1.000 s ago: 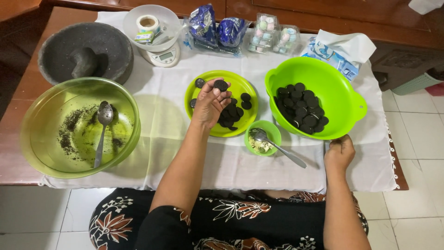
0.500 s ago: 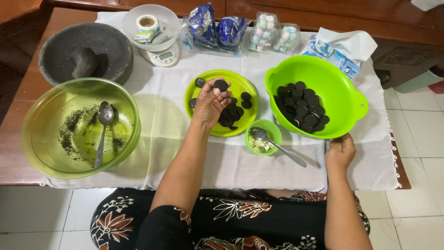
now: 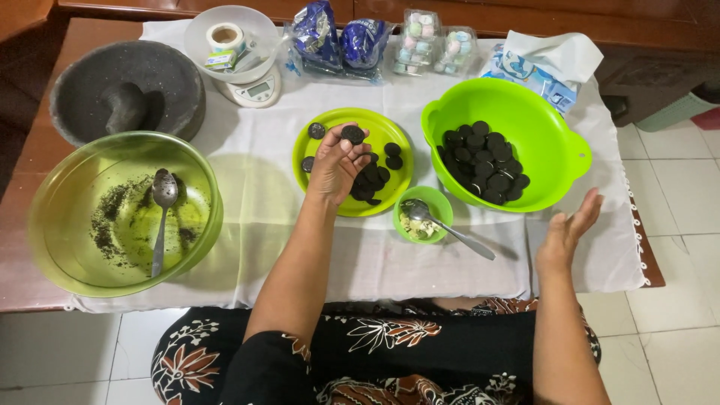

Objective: Scraping the cream filling out of chocolate sandwich cookies and separating the parts into bowls.

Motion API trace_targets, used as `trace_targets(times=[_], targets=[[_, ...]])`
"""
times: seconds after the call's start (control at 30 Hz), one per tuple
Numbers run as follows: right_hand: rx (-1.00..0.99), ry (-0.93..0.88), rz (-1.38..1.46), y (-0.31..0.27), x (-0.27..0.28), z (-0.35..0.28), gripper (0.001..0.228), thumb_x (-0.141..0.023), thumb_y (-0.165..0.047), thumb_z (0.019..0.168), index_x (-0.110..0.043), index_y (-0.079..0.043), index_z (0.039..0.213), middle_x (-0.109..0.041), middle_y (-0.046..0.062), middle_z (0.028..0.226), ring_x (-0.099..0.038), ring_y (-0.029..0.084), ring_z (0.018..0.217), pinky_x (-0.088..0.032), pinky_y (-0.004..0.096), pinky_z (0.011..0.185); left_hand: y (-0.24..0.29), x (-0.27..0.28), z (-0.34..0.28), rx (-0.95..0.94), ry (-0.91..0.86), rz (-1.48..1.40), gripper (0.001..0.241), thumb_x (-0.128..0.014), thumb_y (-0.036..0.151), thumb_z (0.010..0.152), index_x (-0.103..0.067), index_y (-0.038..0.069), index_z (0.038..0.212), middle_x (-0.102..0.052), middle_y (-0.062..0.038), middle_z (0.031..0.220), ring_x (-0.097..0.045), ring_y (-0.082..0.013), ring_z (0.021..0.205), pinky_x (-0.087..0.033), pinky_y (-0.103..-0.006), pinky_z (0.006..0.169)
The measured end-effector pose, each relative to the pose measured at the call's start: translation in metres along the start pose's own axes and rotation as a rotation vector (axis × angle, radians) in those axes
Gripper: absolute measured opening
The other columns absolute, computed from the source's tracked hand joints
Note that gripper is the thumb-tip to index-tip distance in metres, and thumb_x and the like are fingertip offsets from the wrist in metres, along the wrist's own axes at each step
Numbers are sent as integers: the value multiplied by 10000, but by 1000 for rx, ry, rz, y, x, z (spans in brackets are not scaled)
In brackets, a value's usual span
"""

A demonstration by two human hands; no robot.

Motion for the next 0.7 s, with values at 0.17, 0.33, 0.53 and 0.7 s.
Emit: trace_targets(times=[0.17, 0.33, 0.53, 0.7], targets=[[71, -21, -37, -38, 25, -16, 1306, -72, -1038, 698, 140, -192, 1669, 271, 80, 1711, 280, 375, 1576, 184, 686, 1258, 0, -1, -1, 5, -2, 3, 419, -754, 108, 876, -607, 43, 1263, -711, -160, 1160, -718, -210, 925, -596, -315, 802], [423, -97, -121, -136, 24, -44, 1237, 17, -974, 757, 147, -134, 1656, 250, 47, 1728, 262, 252, 1614, 202, 559, 1352, -1, 0, 2, -6, -4, 8, 416, -736, 104, 881, -597, 38, 1268, -713, -162, 1161, -720, -213, 920, -593, -316, 801], [712, -358, -293, -190, -29, -76, 831, -753, -524, 815, -523, -120, 1504, -568, 159, 1451, -537, 353, 1353, -326, 557, 1142, -4, 1, 4, -17, 2, 73, 385, -766, 124, 887, -651, 54, 1248, -746, -193, 1162, -784, -251, 936, -668, -330, 788], [597, -506, -746, -176, -68, -64, 363, -648, -373, 931, -686, -161, 1224, -688, 55, 1124, -721, 282, 985, -591, 412, 807, -14, -2, 3, 25, -34, 138, 422, -790, 71, 854, -660, 25, 1253, -726, -246, 1161, -777, -303, 951, -673, -349, 790]])
Point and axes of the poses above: each hand's wrist, its own z-axis towards the middle knuckle, its own x-axis out of the back of the hand, y = z × x, the point moved 7 cm from there along z, towards the middle knuckle
